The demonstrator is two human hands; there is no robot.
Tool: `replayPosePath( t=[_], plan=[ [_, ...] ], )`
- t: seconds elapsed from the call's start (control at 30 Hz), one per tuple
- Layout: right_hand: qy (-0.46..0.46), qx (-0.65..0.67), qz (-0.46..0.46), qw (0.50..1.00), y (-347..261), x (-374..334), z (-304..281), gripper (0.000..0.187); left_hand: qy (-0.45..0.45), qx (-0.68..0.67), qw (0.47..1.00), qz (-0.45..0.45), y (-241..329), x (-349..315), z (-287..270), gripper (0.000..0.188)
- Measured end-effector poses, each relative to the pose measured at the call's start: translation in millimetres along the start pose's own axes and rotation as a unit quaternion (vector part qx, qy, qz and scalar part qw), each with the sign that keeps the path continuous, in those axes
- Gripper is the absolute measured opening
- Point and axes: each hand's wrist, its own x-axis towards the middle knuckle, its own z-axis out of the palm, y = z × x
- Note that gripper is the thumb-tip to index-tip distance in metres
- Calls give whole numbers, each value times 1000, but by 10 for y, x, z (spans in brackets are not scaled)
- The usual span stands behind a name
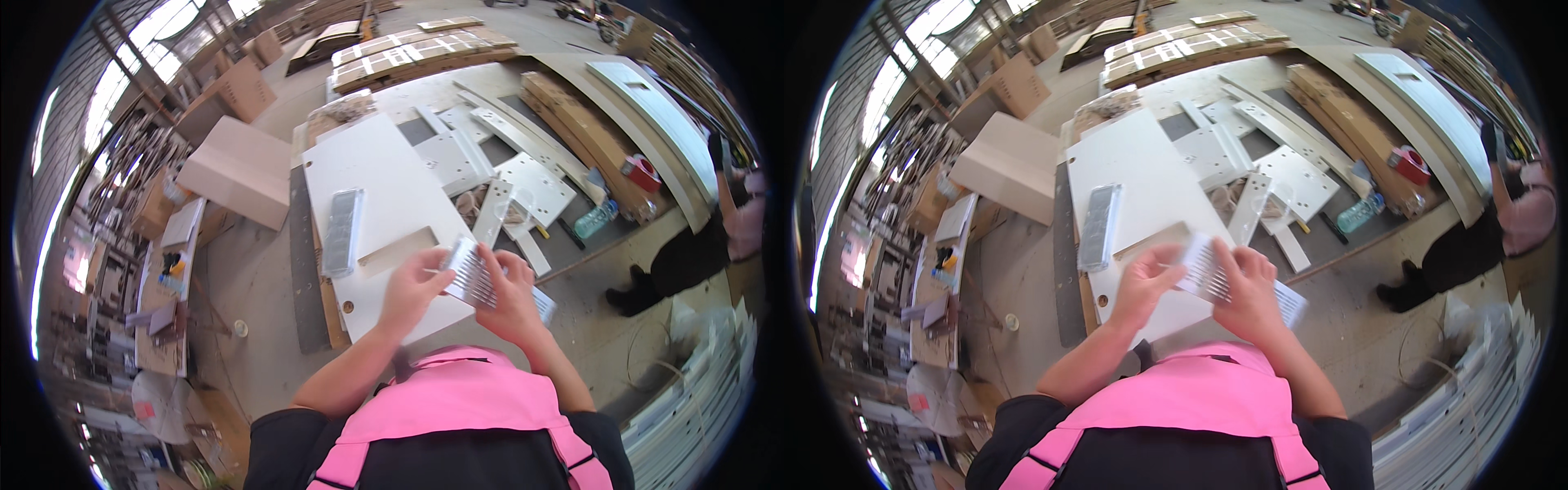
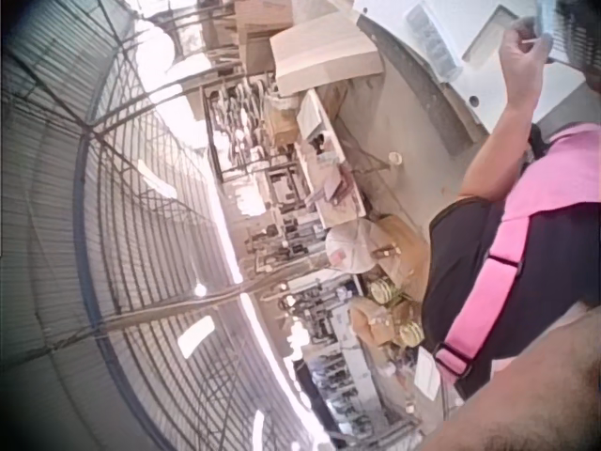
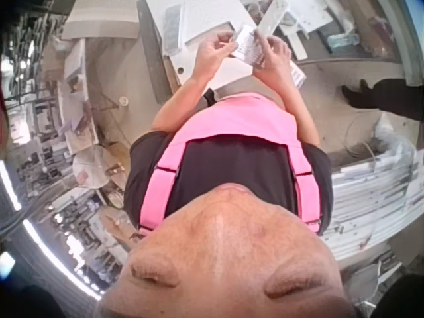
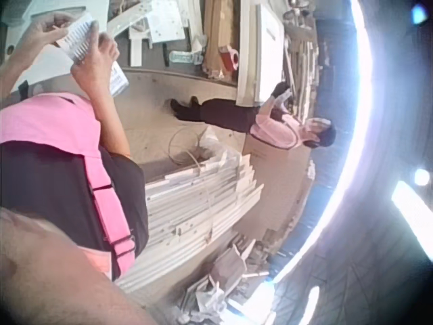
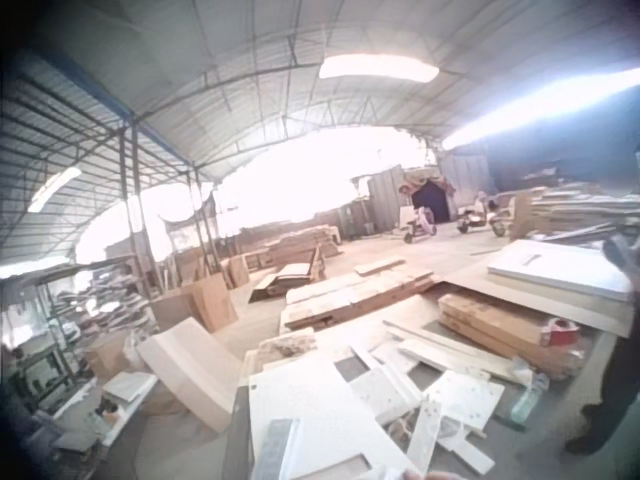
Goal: The person walks through a workshop carrying a plastic bag of vent grilles, then unpacks them and places them into slots on white cabinet panels. The person handles each grille individually, aligning and inserting it into the panel. A coworker is visible nearby working on similar panels.
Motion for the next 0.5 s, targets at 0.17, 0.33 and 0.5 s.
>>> replayPosePath(
  t=[0.17, 0.33, 0.5],
  plan=[
    [-92, -50, 35, 994, 51, -261, -125, 85, 0, 18, 995, -100, -420, -117, 15, 20],
    [-210, 113, 85, 967, 172, -300, -289, 79, 12, 151, 987, -60, -556, -231, 43, 19],
    [-129, 187, 87, 970, 194, -184, -215, 44, -38, 282, 957, 55, -521, -344, 167, 16]
  ],
)
